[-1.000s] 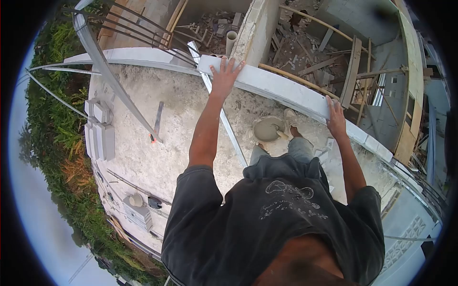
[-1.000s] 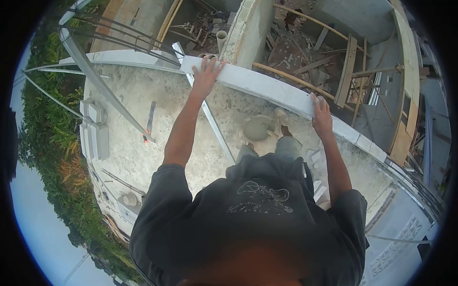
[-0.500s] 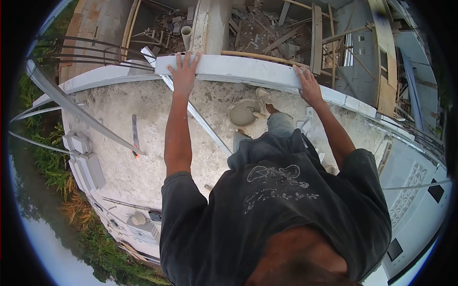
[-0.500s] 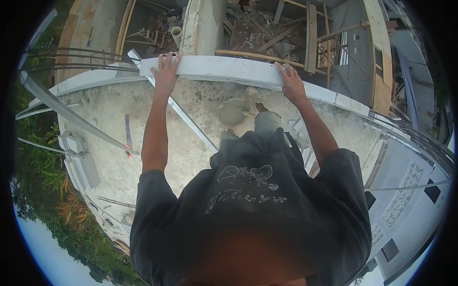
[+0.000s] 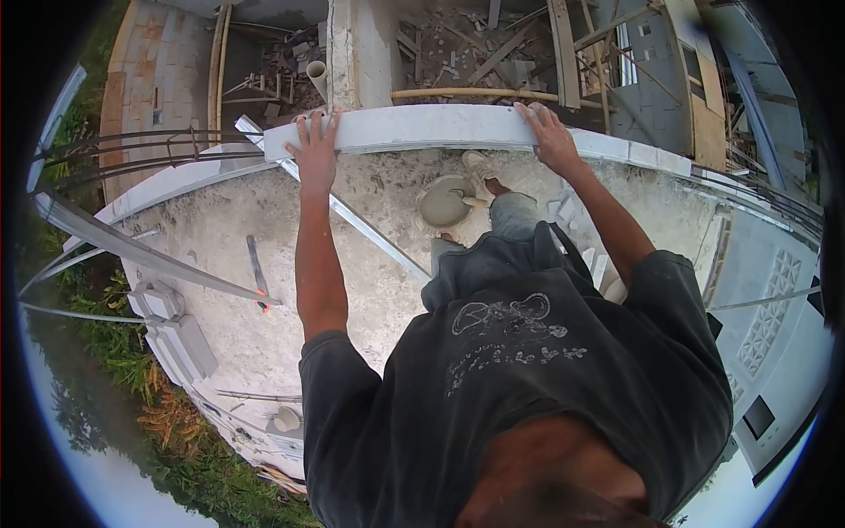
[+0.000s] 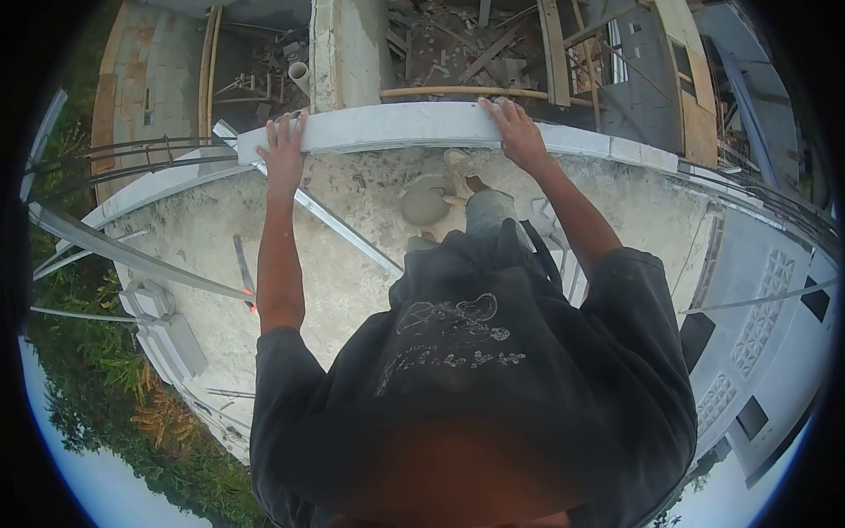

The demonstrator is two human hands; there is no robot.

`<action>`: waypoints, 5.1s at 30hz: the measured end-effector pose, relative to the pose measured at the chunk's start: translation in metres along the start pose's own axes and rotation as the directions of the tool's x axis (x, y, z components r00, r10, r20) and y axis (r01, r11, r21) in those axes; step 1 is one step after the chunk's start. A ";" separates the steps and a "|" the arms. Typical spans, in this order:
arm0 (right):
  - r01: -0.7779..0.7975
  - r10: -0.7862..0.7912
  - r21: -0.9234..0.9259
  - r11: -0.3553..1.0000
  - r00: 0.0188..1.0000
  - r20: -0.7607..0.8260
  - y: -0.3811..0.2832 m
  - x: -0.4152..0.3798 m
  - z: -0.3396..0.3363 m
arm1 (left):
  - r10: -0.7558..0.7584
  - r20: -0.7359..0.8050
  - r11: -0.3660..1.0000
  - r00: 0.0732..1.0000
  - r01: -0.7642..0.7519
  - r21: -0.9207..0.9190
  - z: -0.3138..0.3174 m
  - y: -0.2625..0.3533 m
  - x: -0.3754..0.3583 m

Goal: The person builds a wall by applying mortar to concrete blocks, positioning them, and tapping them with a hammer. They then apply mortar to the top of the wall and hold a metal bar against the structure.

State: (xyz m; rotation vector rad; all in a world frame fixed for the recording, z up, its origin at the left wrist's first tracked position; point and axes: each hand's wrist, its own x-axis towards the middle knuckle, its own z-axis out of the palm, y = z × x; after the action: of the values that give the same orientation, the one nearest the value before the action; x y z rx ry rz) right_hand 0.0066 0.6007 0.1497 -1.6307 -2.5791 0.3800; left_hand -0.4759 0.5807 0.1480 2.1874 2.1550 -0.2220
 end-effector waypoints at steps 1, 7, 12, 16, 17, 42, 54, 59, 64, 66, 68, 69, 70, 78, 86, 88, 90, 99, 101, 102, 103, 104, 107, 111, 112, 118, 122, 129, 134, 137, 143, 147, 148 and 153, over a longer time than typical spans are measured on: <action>0.002 -0.002 -0.005 1.000 1.000 0.002 0.001 0.001 0.000 | -0.003 0.006 1.000 1.000 0.003 -0.012 -0.001 0.000 0.000; -0.005 0.006 -0.016 1.000 1.000 0.029 -0.001 0.000 -0.003 | 0.000 0.018 1.000 1.000 0.001 -0.028 -0.002 0.000 0.000; -0.022 0.023 -0.028 0.999 0.999 0.035 0.002 0.001 0.003 | 0.007 0.013 1.000 1.000 -0.007 -0.029 -0.002 -0.001 0.001; -0.014 0.015 -0.018 1.000 1.000 0.026 0.002 -0.002 0.003 | 0.013 0.001 1.000 1.000 -0.013 -0.021 0.003 -0.003 0.001; -0.011 0.012 -0.025 1.000 0.999 0.031 0.003 -0.002 0.005 | 0.013 -0.003 1.000 1.000 -0.013 -0.021 0.003 -0.003 0.002; -0.040 0.053 0.096 0.995 0.990 -0.133 -0.022 -0.015 -0.038 | 0.050 -0.143 0.996 0.988 -0.059 -0.061 -0.009 -0.003 -0.029; -0.540 0.229 0.472 0.697 0.792 0.566 -0.086 -0.332 0.088 | 0.186 0.810 0.862 0.556 0.303 -0.406 0.182 0.010 -0.338; -0.455 0.140 0.522 0.721 0.834 0.534 -0.089 -0.355 0.121 | 0.348 0.877 0.785 0.331 0.408 -0.466 0.125 0.096 -0.367; -0.584 0.355 0.632 0.510 0.812 0.463 -0.085 -0.450 0.221 | 0.379 0.847 0.768 0.373 0.384 -0.512 0.123 0.164 -0.342; -0.727 0.481 0.644 0.241 0.665 0.571 -0.101 -0.485 0.219 | 0.378 0.856 0.789 0.352 0.361 -0.497 0.123 0.190 -0.341; -0.820 0.532 0.570 0.048 0.504 0.680 -0.109 -0.527 0.214 | 0.367 0.878 0.817 0.308 0.344 -0.463 0.126 0.212 -0.347; -0.857 0.536 0.514 -0.033 0.419 0.733 -0.111 -0.546 0.215 | 0.354 0.891 0.833 0.284 0.338 -0.439 0.129 0.221 -0.350; -0.883 0.532 0.453 -0.122 0.327 0.781 -0.110 -0.565 0.214 | 0.340 0.904 0.845 0.260 0.338 -0.415 0.134 0.229 -0.354; -0.357 0.604 0.541 -0.762 -0.089 0.792 -0.058 -0.674 0.250 | 0.313 0.943 0.799 0.110 0.506 -0.324 0.214 0.251 -0.381; 0.297 0.614 0.710 -0.638 -0.361 0.702 0.135 -0.709 0.454 | -0.036 0.918 0.999 0.394 0.017 0.032 0.246 0.383 -0.373; 0.203 0.610 0.709 -0.675 -0.385 0.692 0.172 -0.722 0.501 | -0.009 0.867 0.998 0.499 0.059 -0.023 0.265 0.368 -0.372; 0.154 0.594 0.686 -0.711 -0.392 0.703 0.189 -0.727 0.538 | 0.033 0.828 0.985 0.560 0.121 -0.121 0.269 0.350 -0.370; -0.218 0.571 0.559 -0.800 -0.565 0.596 0.187 -0.716 0.580 | -0.048 0.807 0.988 0.588 0.148 -0.050 0.259 0.357 -0.361; -0.203 0.561 0.541 -0.816 -0.499 0.660 0.194 -0.703 0.559 | -0.025 0.800 0.984 0.599 0.158 -0.088 0.259 0.353 -0.362; -0.215 0.563 0.538 -0.815 -0.509 0.651 0.199 -0.700 0.561 | -0.018 0.799 0.981 0.601 0.165 -0.102 0.262 0.352 -0.362; -0.227 0.552 0.520 -0.824 -0.527 0.646 0.200 -0.701 0.571 | -0.023 0.790 0.980 0.612 0.171 -0.104 0.263 0.353 -0.360; -0.262 0.571 0.518 -0.814 -0.519 0.636 0.200 -0.703 0.580 | -0.036 0.791 0.979 0.611 0.179 -0.094 0.261 0.353 -0.361; -0.294 0.580 0.508 -0.810 -0.531 0.618 0.173 -0.710 0.592 | -0.069 0.804 0.977 0.591 0.204 -0.066 0.263 0.350 -0.363; -0.478 0.767 0.648 -0.593 -0.581 0.272 0.079 -0.766 0.649 | -0.101 0.850 0.969 0.518 0.244 -0.033 0.248 0.352 -0.374; -0.194 0.581 0.623 -0.758 -0.634 0.510 0.070 -0.737 0.571 | -0.043 0.845 0.981 0.534 0.184 -0.067 0.245 0.347 -0.386; -0.894 0.902 0.446 -0.054 0.147 0.405 -0.001 -0.732 0.417 | 0.395 0.744 0.918 0.539 -0.202 -0.341 0.173 0.307 -0.454; -0.751 0.702 0.586 0.304 0.592 0.396 -0.024 -0.587 0.179 | 0.339 0.738 0.876 0.584 0.091 -0.474 0.098 0.306 -0.423; -0.293 0.367 0.723 0.626 0.928 0.058 -0.094 -0.367 0.027 | -0.157 0.232 0.525 0.960 0.280 -0.804 0.064 0.198 -0.327; 0.084 0.098 0.589 0.804 0.958 -0.271 -0.160 -0.214 -0.072 | -0.270 -0.175 0.808 0.947 0.124 -0.576 0.004 0.081 -0.206; 0.198 0.097 0.624 0.756 0.909 -0.406 -0.213 -0.146 -0.123 | -0.190 -0.305 0.905 0.933 0.046 -0.423 -0.016 0.017 -0.137; 0.312 0.095 0.511 0.801 0.776 -0.623 -0.260 -0.058 -0.118 | -0.093 -0.049 0.991 0.994 0.088 -0.099 -0.020 -0.056 -0.060; 0.144 0.154 0.602 0.785 0.896 -0.416 -0.248 -0.024 -0.030 | -0.023 -0.026 0.999 0.999 0.022 -0.044 0.008 -0.065 -0.046; 0.050 0.158 0.588 0.807 0.942 -0.297 -0.239 -0.021 -0.012 | -0.026 -0.034 0.998 0.999 0.024 -0.057 0.011 -0.064 -0.047; -0.095 0.180 0.586 0.805 0.980 -0.087 -0.227 -0.027 -0.025 | 0.002 -0.021 0.994 1.000 -0.005 -0.114 -0.004 -0.066 -0.047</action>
State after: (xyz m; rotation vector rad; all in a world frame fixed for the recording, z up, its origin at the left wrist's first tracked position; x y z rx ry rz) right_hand -0.1766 0.4885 0.2304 -1.5350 -1.9573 0.9229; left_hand -0.5418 0.5358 0.1627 2.1404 2.1182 -0.0742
